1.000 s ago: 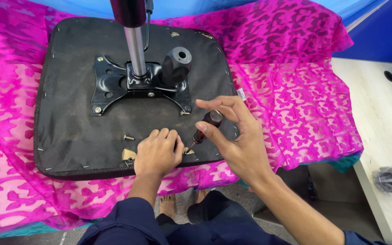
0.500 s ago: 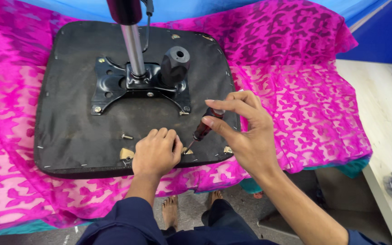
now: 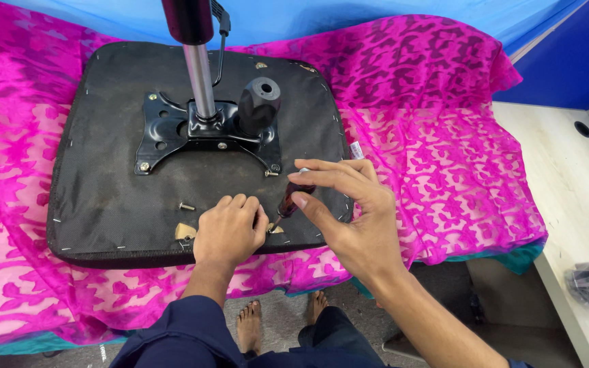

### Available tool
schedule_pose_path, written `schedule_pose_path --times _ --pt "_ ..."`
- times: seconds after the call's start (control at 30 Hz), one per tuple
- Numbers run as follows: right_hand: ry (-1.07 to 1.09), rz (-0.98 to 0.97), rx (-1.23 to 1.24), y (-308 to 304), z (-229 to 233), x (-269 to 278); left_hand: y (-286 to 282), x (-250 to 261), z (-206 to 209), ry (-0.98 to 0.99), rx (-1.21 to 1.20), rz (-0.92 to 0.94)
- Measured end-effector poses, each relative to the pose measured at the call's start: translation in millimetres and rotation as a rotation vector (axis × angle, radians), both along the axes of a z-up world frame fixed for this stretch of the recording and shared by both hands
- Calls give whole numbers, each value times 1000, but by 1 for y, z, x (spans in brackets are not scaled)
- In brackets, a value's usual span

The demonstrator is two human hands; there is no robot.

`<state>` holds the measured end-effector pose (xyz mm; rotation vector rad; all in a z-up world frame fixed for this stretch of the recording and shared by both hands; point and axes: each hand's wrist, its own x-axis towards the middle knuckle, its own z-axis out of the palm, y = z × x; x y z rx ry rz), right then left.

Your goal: The person uses a screwdriver to tighten screws into the underside of an office chair seat, securing the central gas lift mechanism to the seat base. The person works methodically around the base, tightening each screw in turn.

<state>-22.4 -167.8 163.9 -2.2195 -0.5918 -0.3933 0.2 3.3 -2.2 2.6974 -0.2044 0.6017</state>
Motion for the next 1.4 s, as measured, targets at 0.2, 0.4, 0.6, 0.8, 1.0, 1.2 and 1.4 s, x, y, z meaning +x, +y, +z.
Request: schedule_pose_path --times 0.2,0.4,0.6,0.8,1.0,1.2,1.4 --pt "31 5 51 3 -1 -1 1 0 -3 -17 -12 15" --pt "98 16 106 1 0 -4 1 -1 -1 -36 -29 2" --pt "86 -19 130 -4 -4 -1 0 -1 4 -9 -58 0" --pt "22 -35 31 -4 -3 5 3 5 17 205 -87 42" --pt "-9 -57 45 1 -1 7 -6 17 29 349 -105 175" --pt "73 -104 87 2 1 10 -9 17 25 340 -101 195" --pt "13 -50 22 0 3 16 -9 18 21 271 -107 185"
